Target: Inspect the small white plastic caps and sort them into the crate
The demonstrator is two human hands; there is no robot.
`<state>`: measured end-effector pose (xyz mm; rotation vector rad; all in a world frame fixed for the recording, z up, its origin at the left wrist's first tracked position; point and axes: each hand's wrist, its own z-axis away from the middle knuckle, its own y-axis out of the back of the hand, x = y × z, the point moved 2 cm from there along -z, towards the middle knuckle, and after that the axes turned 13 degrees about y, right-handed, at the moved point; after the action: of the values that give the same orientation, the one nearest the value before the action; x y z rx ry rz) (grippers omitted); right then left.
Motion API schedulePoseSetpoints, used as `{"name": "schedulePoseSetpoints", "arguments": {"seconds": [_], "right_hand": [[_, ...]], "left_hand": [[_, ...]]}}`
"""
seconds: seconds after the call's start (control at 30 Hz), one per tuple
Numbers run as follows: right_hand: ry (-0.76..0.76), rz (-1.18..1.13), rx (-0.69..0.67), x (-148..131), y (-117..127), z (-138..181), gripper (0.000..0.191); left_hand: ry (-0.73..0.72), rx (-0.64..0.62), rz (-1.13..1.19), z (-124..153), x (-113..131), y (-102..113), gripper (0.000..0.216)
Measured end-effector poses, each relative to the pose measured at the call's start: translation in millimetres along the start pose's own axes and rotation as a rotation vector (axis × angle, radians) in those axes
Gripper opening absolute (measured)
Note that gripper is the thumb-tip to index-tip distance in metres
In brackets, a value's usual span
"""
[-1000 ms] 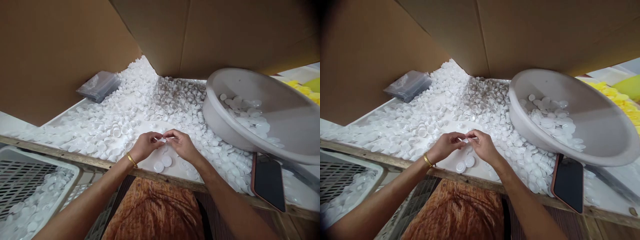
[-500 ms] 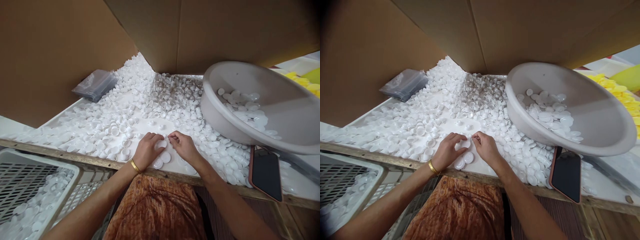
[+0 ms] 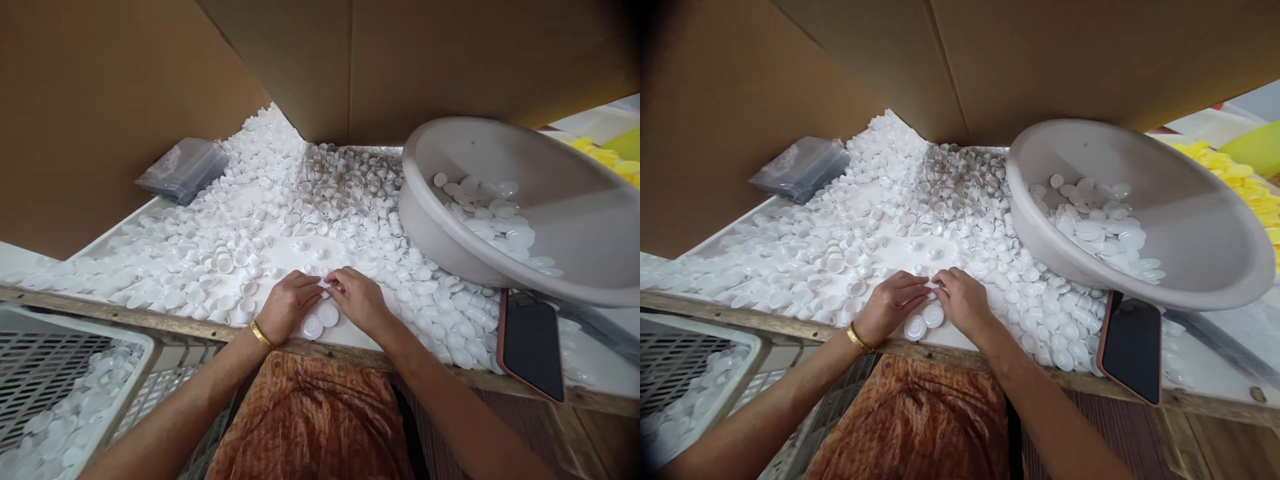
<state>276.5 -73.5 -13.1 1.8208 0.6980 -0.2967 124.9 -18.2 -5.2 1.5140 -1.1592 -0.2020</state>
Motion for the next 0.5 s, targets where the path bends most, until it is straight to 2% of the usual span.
{"name": "schedulePoseSetpoints", "arguments": {"seconds": [0.1, 0.2, 0.33, 0.5], "right_hand": [[0.102, 0.058, 0.004, -3, 1, -1, 0.008], [0.158, 0.101, -0.006, -4, 2, -2, 0.009], [0.239, 0.145, 0.001, -4, 3, 0, 0.016], [0.237, 0.128, -0.021, -3, 3, 0, 0.016]], "left_hand": [[-0.017, -0.006, -0.034, 2, 0, 1, 0.015], [-0.091, -0.026, -0.164, 0, 5, 4, 0.016], [-0.205, -0.143, -0.333, -1, 10, 8, 0.021], [-0.236, -0.227, -0.412, 1, 10, 16, 0.023]]}}
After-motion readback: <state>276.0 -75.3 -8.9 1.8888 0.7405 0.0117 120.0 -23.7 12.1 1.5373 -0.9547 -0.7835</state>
